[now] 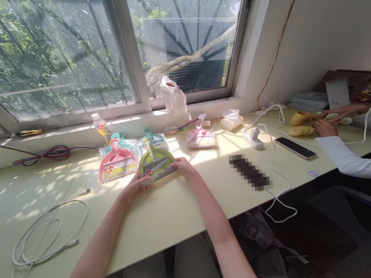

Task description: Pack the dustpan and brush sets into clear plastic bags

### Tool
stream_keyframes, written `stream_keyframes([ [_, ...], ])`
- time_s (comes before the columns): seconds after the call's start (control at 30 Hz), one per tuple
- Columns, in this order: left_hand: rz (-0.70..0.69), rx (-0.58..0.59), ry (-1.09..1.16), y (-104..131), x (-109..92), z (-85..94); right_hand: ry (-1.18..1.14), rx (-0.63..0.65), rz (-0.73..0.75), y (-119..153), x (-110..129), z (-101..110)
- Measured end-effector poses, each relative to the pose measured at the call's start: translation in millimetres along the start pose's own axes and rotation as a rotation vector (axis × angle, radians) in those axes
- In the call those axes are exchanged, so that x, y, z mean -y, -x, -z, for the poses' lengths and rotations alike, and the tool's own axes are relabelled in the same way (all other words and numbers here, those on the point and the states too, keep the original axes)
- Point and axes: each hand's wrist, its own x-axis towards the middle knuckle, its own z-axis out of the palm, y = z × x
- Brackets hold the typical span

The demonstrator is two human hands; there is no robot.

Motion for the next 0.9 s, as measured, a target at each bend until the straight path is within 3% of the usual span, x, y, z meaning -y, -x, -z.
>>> stream_keyframes([
  [0.07, 0.009, -0.004, -0.008, 1, 0, -1.1, -0.008, 0.059, -0.081, -2, -2, 4],
  [0.3, -0.165, -0.131, -0.02, -1, -3, -13.6, -0.103, -0.156, -0.008, 0, -3, -2],
  [0.43, -0.224, -0.368, -0.018, -14, 7, -12.7, 0.051, -0.085, 0.04, 9, 2, -7],
  [0.53, -0.216, -0.509, -0.19, -25, 16, -2.8, 0.207, -0.077, 0.021, 17, 8, -14],
  [0.67, -0.275, -0.555, -0.403, -29, 22, 1.5, 0.269, -0.094, -0.011, 25, 13, -18],
  [0.8, -0.291, -0.44, -0.424, -21, 18, -10.5, 0.325, -0.12, -0.024, 29, 22, 7],
  [0.9, -0.339, -0.382, -0.395, -13, 15, -15.8, 0.374, -0.187, -0.025, 26, 40, 56],
])
